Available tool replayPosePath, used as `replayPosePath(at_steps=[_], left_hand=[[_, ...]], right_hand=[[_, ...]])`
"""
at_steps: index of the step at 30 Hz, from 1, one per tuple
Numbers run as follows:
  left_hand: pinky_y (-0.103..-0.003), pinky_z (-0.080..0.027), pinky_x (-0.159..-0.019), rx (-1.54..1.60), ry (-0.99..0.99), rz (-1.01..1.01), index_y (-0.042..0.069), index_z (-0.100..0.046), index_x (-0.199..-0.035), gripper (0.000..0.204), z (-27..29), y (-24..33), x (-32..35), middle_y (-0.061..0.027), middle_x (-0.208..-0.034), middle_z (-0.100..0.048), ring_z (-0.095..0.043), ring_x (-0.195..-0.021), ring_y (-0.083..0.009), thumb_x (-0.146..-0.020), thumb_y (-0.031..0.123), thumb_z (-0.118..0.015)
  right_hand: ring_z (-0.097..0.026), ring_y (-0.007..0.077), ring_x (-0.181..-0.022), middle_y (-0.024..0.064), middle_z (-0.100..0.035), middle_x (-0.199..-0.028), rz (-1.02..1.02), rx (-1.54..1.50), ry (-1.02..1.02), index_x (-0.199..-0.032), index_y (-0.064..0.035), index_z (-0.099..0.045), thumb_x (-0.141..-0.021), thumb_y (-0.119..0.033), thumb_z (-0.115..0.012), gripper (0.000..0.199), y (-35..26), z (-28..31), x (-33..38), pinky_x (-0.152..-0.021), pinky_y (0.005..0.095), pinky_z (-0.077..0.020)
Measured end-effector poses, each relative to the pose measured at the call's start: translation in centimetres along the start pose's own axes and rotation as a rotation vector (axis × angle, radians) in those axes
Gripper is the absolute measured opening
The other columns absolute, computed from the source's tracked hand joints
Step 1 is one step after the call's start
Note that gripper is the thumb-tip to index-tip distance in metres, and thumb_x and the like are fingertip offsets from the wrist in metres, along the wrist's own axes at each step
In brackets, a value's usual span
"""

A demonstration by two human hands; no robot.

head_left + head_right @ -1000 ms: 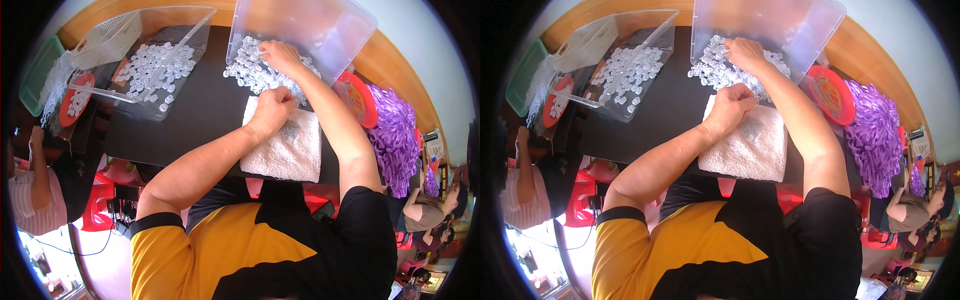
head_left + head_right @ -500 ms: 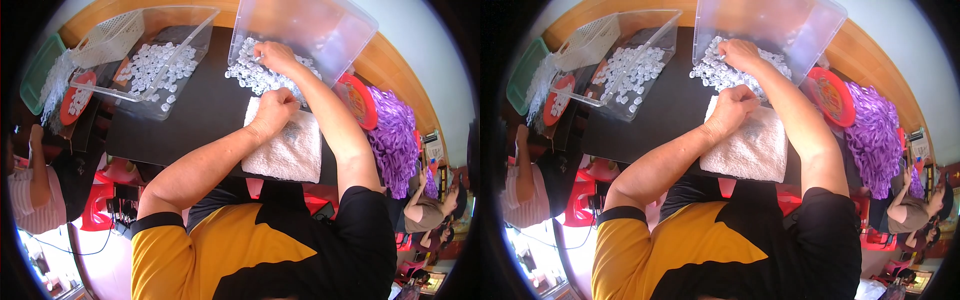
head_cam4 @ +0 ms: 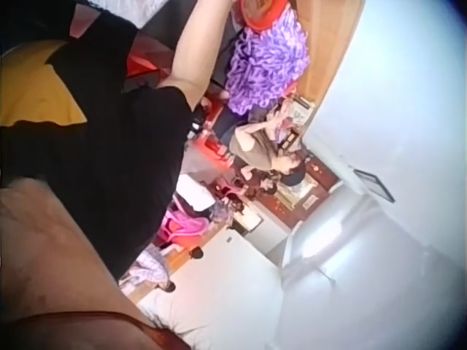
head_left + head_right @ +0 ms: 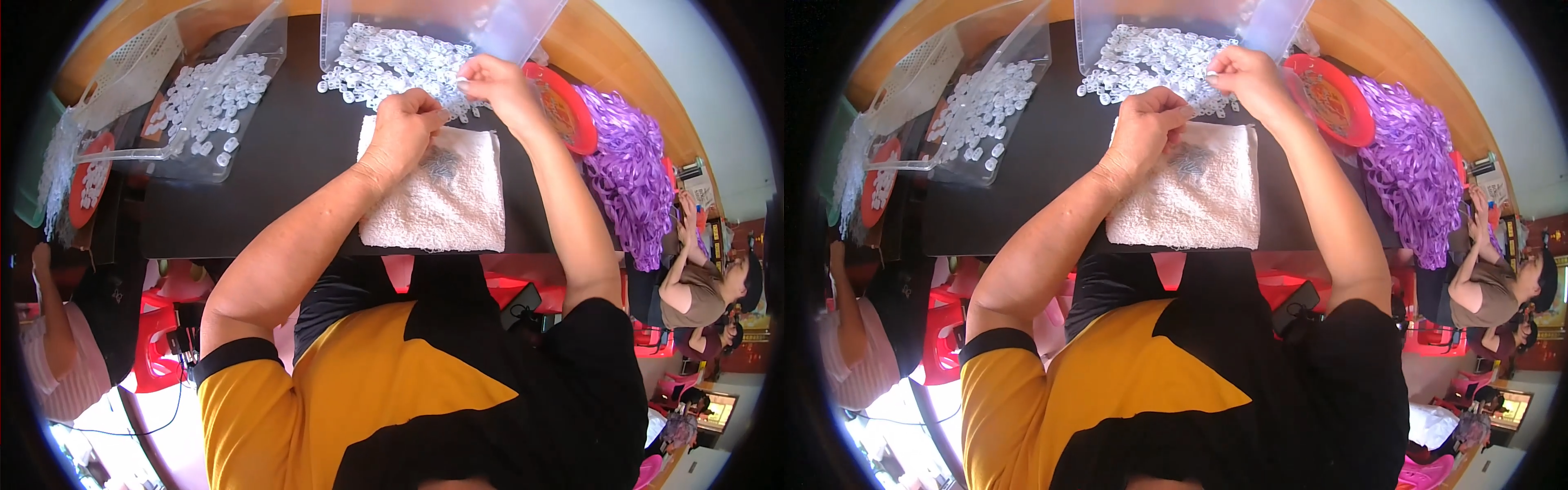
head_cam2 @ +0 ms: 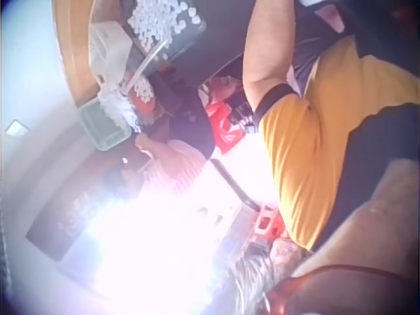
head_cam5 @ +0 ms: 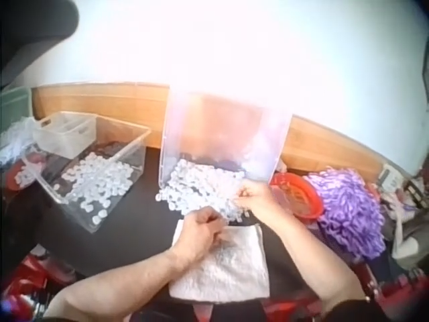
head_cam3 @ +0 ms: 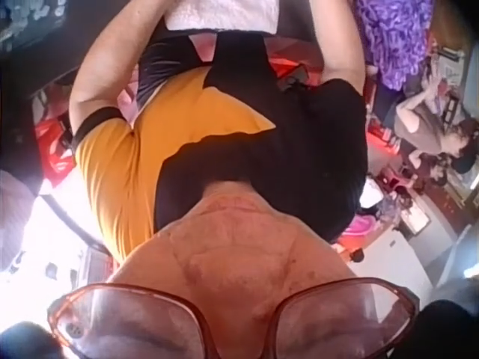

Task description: The person is manually assembling small white plastic rings or components from a bin onto a small white towel on a table.

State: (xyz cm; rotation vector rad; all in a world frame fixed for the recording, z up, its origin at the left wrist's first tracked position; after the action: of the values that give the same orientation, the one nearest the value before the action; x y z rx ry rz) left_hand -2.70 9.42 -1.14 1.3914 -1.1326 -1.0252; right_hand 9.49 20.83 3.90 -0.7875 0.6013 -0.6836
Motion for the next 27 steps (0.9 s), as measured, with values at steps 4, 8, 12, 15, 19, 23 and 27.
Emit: replayPosePath(at_steps=[4,8,12,15,19,23,27], left_hand=[[-0.024,-0.041,-0.049,0.034,0.014,0.001,-0.002,-0.062,-0.085,0.01,0.1,1.5,1.1,-0.0015,-0.068,-0.057,-0.05,-0.056,-0.0081,-0.085,0.007,-0.065],[-0.024,-0.04,-0.048,0.041,0.003,-0.01,-0.002,-0.062,-0.086,0.011,-0.2,1.7,1.4,-0.0013,-0.068,-0.056,-0.05,-0.056,-0.0079,-0.086,0.008,-0.064],[-0.023,-0.04,-0.049,0.03,0.013,-0.022,0.0,-0.062,-0.086,0.012,0.0,1.4,1.2,-0.0008,-0.067,-0.056,-0.05,-0.057,-0.0077,-0.088,0.011,-0.064],[-0.022,-0.04,-0.05,0.036,0.011,-0.01,0.001,-0.061,-0.087,0.014,0.0,1.5,1.2,-0.0004,-0.067,-0.056,-0.05,-0.057,-0.0076,-0.09,0.014,-0.063],[-0.023,-0.04,-0.05,0.033,0.029,-0.002,0.0,-0.061,-0.088,0.014,0.2,1.3,1.2,-0.0008,-0.067,-0.056,-0.049,-0.056,-0.0076,-0.09,0.013,-0.063],[-0.023,-0.04,-0.049,0.045,0.032,0.0,0.0,-0.061,-0.088,0.013,0.2,1.3,1.2,-0.0008,-0.067,-0.056,-0.05,-0.056,-0.0078,-0.09,0.013,-0.062],[-0.023,-0.04,-0.05,0.058,0.03,-0.012,0.0,-0.061,-0.089,0.013,0.2,1.2,1.1,-0.001,-0.068,-0.056,-0.05,-0.056,-0.008,-0.091,0.013,-0.062]], right_hand=[[-0.061,0.0115,-0.073,0.0033,-0.065,-0.082,-0.191,-0.347,0.017,-0.098,0.0,-0.066,-0.087,-0.008,-0.063,0.014,-2.0,0.5,4.4,-0.066,0.0224,-0.0443],[-0.062,0.0128,-0.073,0.0044,-0.066,-0.086,-0.226,-0.472,0.072,-0.101,-0.0002,-0.066,-0.089,-0.009,-0.061,0.015,-1.3,-0.4,5.6,-0.067,0.0237,-0.0457],[-0.061,0.0122,-0.072,0.0039,-0.066,-0.087,-0.195,-0.504,0.118,-0.101,-0.0008,-0.066,-0.088,-0.008,-0.062,0.015,-1.7,-1.6,5.6,-0.067,0.0231,-0.0447],[-0.061,0.0118,-0.072,0.0037,-0.066,-0.085,-0.163,-0.525,0.14,-0.099,-0.0008,-0.067,-0.088,-0.008,-0.063,0.014,-1.9,-2.1,5.6,-0.068,0.0226,-0.0442],[-0.061,0.0112,-0.072,0.0032,-0.066,-0.084,-0.148,-0.515,0.137,-0.098,-0.0012,-0.067,-0.087,-0.008,-0.064,0.013,-2.3,-2.6,5.6,-0.067,0.0224,-0.044],[-0.061,0.0103,-0.073,0.0024,-0.065,-0.083,-0.141,-0.492,0.162,-0.098,-0.0017,-0.067,-0.087,-0.007,-0.065,0.012,-2.6,-2.7,5.8,-0.068,0.0224,-0.0441],[-0.061,0.0099,-0.074,0.0019,-0.065,-0.083,-0.113,-0.526,0.191,-0.097,-0.002,-0.067,-0.087,-0.007,-0.065,0.011,-2.4,-2.6,5.9,-0.069,0.0222,-0.0442]])
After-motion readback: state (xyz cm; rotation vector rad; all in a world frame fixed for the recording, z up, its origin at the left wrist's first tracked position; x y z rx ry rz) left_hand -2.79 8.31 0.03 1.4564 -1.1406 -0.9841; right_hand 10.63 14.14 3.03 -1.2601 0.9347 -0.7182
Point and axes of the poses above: each hand's wrist, its own x-axis away from the middle knuckle, its own z-axis out of the back of the hand, y = z × x, the point moved 7 cm from there along -x, towards the middle knuckle
